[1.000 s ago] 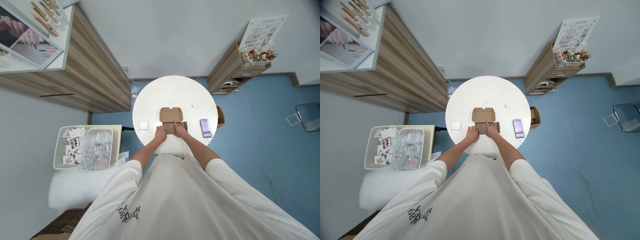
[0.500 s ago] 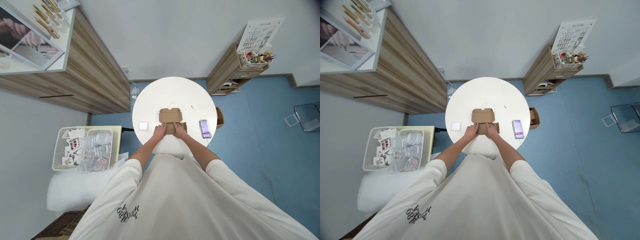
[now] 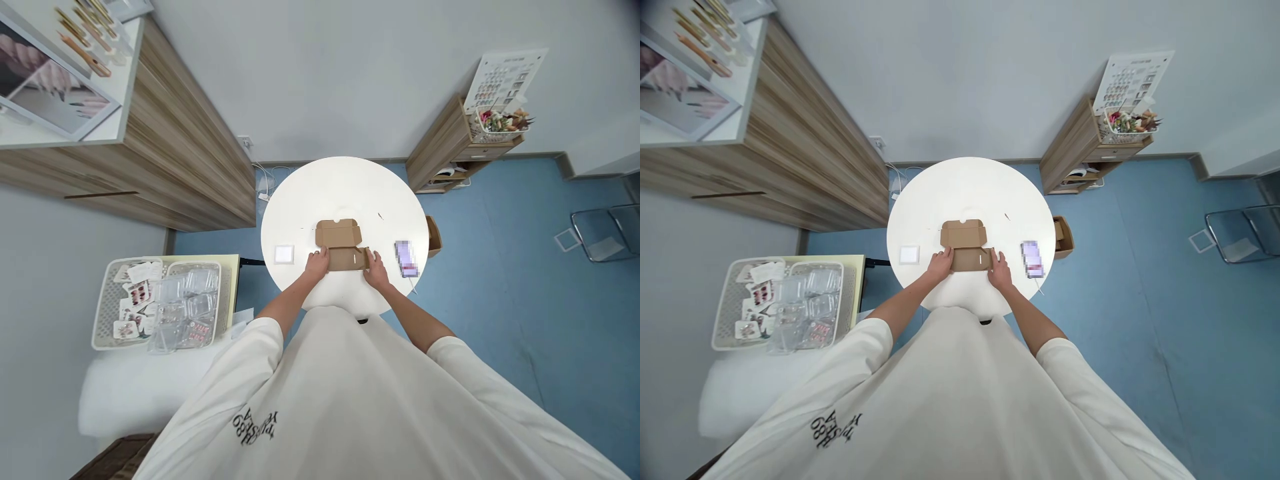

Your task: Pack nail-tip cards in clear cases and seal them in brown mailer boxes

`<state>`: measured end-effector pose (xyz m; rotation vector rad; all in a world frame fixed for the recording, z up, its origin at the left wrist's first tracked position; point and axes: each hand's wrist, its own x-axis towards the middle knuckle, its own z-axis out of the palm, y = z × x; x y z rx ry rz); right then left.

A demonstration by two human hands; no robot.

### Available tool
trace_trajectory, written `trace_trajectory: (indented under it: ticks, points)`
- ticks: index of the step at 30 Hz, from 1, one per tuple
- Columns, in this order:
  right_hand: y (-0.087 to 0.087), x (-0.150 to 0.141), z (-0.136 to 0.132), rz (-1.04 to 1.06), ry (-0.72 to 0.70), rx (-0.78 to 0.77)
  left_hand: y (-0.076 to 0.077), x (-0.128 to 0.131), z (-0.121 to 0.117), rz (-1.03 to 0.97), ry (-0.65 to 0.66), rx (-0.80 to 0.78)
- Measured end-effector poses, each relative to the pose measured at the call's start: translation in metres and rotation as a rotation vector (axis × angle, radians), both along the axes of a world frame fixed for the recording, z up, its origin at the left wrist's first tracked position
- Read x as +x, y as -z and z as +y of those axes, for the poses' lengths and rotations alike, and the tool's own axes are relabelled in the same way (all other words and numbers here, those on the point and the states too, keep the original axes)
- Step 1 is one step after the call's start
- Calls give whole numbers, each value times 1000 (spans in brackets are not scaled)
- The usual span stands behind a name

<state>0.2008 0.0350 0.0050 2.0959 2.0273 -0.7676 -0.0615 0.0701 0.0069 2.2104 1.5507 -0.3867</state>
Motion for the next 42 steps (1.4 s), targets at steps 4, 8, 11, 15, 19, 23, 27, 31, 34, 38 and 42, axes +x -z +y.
trace_trajectory:
  ticks: [4, 8, 11, 15, 19, 23, 27, 31, 34, 38, 42]
  points:
    - [1, -6, 17, 50, -14, -65, -1, 1, 0, 9, 0, -5]
    - [-2, -15, 25, 133, -15, -39, 0, 1, 1, -11, -9, -10]
    - [-7, -23, 26, 161, -47, 9, 2, 0, 1, -33, -11, -7]
    - [-11, -37, 23, 210, -92, 44, 5, -1, 1, -36, -8, 15]
    - [-8, -42, 15, 282, -67, 99, 5, -1, 0, -30, -6, 36]
    - [-2, -39, 7, 265, -115, 76, 5, -1, 0, -30, -11, 39]
    - [-2, -39, 4, 74, -212, -18, 5, -1, -1, -25, -14, 26]
    - [-9, -45, 4, -97, -359, -34, 5, -2, -1, -36, -29, 14]
    - [-14, -51, 5, -163, -398, -51, 5, -2, -1, -55, -37, 6]
    - [-16, -62, 5, -218, -383, -64, 3, -2, -1, -52, -39, 2]
    - [-16, -70, 4, -259, -338, -90, -1, -1, -3, -49, -39, 12]
